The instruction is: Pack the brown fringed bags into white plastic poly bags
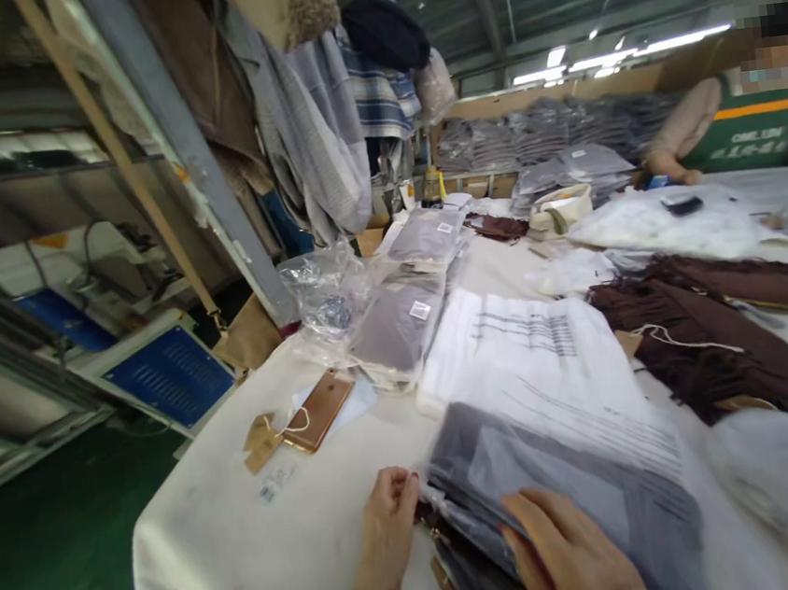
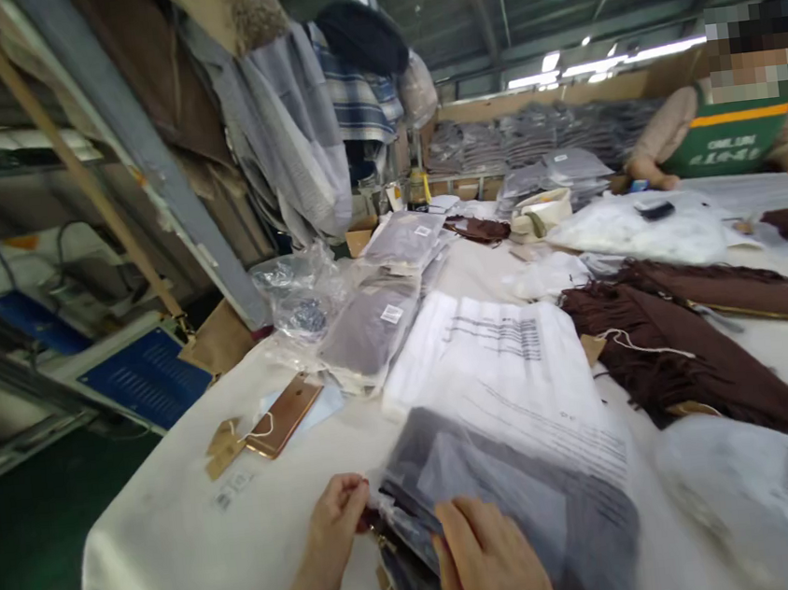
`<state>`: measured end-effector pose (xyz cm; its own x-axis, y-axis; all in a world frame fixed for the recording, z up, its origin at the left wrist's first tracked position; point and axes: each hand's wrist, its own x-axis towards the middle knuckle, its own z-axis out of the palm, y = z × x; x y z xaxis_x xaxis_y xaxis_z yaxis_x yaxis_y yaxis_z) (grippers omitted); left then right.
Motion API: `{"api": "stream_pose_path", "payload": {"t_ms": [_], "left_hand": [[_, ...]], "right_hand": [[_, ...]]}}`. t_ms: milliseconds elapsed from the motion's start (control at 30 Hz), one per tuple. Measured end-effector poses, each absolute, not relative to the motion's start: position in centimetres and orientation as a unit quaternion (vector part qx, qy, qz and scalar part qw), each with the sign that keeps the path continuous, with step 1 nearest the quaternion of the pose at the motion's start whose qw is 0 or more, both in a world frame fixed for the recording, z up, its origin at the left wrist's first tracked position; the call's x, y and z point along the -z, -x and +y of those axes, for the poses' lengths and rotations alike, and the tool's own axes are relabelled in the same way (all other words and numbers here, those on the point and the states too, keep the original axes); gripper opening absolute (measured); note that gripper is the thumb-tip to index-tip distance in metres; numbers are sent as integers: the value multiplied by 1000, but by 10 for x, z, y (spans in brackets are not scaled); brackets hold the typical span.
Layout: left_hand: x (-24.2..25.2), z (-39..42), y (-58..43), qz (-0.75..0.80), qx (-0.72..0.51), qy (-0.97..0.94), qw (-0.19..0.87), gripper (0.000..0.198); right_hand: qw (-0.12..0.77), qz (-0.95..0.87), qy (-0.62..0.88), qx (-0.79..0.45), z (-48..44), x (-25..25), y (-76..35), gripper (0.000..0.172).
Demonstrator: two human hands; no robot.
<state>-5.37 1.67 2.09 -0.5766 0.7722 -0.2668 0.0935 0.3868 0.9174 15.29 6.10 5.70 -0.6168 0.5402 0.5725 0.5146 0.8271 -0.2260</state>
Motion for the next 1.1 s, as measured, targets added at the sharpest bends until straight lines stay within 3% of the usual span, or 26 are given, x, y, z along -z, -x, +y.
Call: {"api": "stream_pose_path", "payload": {"t_ms": [400,700,967,1100], "left_hand": [[-29,-7,36,594,-602,-93,525,29],[-12,-19,32,538,-561,-96,622,36],[-13,-10,19,538,-619,-163,548,56],[-11,0,11,548,-626,-146,535,55]], "right_hand": [[62,-950,299,-65,93,-39,-64,26],[44,-955,275,-103,103,-32,-64,22],[66,-945,279,-155,107,-41,-60,25],[77,-944,276,-164,106,-57,-61,24]]}}
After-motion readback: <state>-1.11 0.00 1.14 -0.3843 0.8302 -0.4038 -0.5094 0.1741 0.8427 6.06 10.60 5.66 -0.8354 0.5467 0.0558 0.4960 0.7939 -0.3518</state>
